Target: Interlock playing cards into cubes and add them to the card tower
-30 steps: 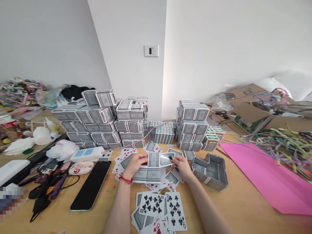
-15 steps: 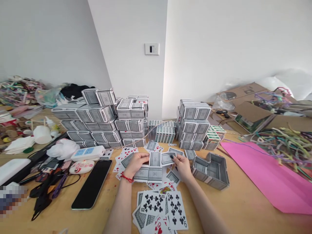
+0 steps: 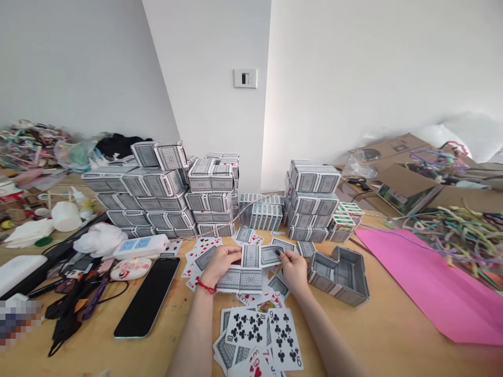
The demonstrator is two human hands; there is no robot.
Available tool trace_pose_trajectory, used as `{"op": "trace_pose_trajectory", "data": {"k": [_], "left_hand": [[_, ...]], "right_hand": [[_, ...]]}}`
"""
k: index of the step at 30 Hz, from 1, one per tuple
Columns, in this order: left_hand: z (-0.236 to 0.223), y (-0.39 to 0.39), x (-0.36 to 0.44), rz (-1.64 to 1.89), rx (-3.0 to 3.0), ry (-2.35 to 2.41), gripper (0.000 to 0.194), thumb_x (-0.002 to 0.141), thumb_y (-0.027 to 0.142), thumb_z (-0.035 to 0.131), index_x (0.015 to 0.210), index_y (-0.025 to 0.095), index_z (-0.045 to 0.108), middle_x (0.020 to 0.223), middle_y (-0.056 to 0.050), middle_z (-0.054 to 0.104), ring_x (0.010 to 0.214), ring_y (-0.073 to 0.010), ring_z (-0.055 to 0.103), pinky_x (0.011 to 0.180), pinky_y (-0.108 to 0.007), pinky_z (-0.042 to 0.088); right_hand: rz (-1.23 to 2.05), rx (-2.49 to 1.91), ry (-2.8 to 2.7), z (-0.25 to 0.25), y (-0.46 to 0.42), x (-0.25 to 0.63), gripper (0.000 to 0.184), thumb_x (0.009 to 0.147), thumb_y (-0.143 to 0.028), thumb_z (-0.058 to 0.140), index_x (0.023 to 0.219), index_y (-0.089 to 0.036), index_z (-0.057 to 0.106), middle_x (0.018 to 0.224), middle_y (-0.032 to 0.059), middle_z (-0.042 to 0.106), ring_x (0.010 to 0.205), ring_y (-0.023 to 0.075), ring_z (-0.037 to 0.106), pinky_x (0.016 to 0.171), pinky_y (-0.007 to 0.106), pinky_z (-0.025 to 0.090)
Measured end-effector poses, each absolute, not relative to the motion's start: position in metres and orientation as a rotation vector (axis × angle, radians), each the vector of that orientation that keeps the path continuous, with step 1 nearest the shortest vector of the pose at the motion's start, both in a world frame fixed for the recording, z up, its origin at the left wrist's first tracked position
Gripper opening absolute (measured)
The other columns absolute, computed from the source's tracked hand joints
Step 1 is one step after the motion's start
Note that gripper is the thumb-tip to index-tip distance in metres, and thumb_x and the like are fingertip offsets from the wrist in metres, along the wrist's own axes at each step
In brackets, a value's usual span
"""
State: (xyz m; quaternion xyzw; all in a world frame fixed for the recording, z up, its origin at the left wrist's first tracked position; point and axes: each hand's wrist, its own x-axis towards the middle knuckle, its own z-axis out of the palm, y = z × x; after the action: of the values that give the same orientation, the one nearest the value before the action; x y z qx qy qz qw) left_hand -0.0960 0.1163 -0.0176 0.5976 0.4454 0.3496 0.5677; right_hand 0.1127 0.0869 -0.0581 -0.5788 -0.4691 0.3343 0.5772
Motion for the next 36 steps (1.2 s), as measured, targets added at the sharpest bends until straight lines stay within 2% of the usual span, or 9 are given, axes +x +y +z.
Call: {"op": "trace_pose_trajectory", "data": {"k": [6, 12, 18, 22, 27, 36], "left_hand": [[-0.018, 0.116, -0.096, 0.827, 1.415, 1.047, 0.026, 0.068, 0.031, 0.057, 0.080, 0.012, 0.071, 0.074, -0.005, 0.069, 0.067, -0.0174, 0.058, 0.070, -0.027, 0.042], [-0.016, 0.115, -0.094, 0.860, 1.418, 1.057, 0.024, 0.068, 0.030, 0.057, 0.077, 0.013, 0.071, 0.072, -0.004, 0.069, 0.068, -0.0177, 0.059, 0.069, -0.027, 0.041], [-0.015, 0.114, -0.092, 0.864, 1.382, 1.039, 0.023, 0.068, 0.029, 0.058, 0.079, 0.014, 0.071, 0.072, -0.004, 0.069, 0.068, -0.0174, 0.060, 0.068, -0.027, 0.042], [-0.015, 0.115, -0.091, 0.865, 1.383, 1.030, 0.024, 0.069, 0.030, 0.057, 0.081, 0.014, 0.071, 0.074, -0.004, 0.070, 0.069, -0.0178, 0.060, 0.070, -0.027, 0.042], [-0.018, 0.115, -0.092, 0.854, 1.409, 1.047, 0.026, 0.069, 0.032, 0.056, 0.082, 0.014, 0.070, 0.076, -0.004, 0.070, 0.072, -0.0187, 0.061, 0.070, -0.028, 0.042], [-0.016, 0.115, -0.091, 0.832, 1.390, 1.075, 0.028, 0.067, 0.034, 0.058, 0.081, 0.013, 0.071, 0.075, -0.005, 0.070, 0.071, -0.0191, 0.060, 0.070, -0.028, 0.043]], "right_hand": [[0.844, -1.339, -1.053, -0.056, 0.085, 0.111, 0.033, 0.067, -0.044, 0.053, 0.050, -0.019, 0.043, 0.043, -0.0044, 0.038, 0.045, 0.0098, 0.033, 0.043, 0.022, 0.028], [0.747, -1.425, -1.039, -0.046, 0.077, 0.103, 0.035, 0.067, -0.043, 0.052, 0.045, -0.020, 0.039, 0.038, -0.0043, 0.039, 0.041, 0.0100, 0.035, 0.041, 0.022, 0.027], [1.117, -1.268, -0.828, -0.045, 0.079, 0.098, 0.035, 0.058, -0.049, 0.061, 0.050, -0.019, 0.046, 0.038, -0.0054, 0.041, 0.035, 0.0068, 0.030, 0.036, 0.020, 0.021], [1.250, -1.200, -0.741, -0.049, 0.083, 0.101, 0.038, 0.052, -0.051, 0.066, 0.051, -0.018, 0.047, 0.035, -0.0060, 0.042, 0.032, 0.0051, 0.028, 0.034, 0.019, 0.019], [1.240, -1.201, -0.779, -0.050, 0.083, 0.102, 0.039, 0.053, -0.053, 0.065, 0.053, -0.017, 0.049, 0.034, -0.0063, 0.041, 0.030, 0.0052, 0.028, 0.033, 0.020, 0.019], [1.153, -1.254, -0.940, -0.048, 0.082, 0.102, 0.042, 0.058, -0.056, 0.061, 0.048, -0.019, 0.044, 0.036, -0.0047, 0.042, 0.032, 0.0065, 0.030, 0.034, 0.021, 0.020]]}}
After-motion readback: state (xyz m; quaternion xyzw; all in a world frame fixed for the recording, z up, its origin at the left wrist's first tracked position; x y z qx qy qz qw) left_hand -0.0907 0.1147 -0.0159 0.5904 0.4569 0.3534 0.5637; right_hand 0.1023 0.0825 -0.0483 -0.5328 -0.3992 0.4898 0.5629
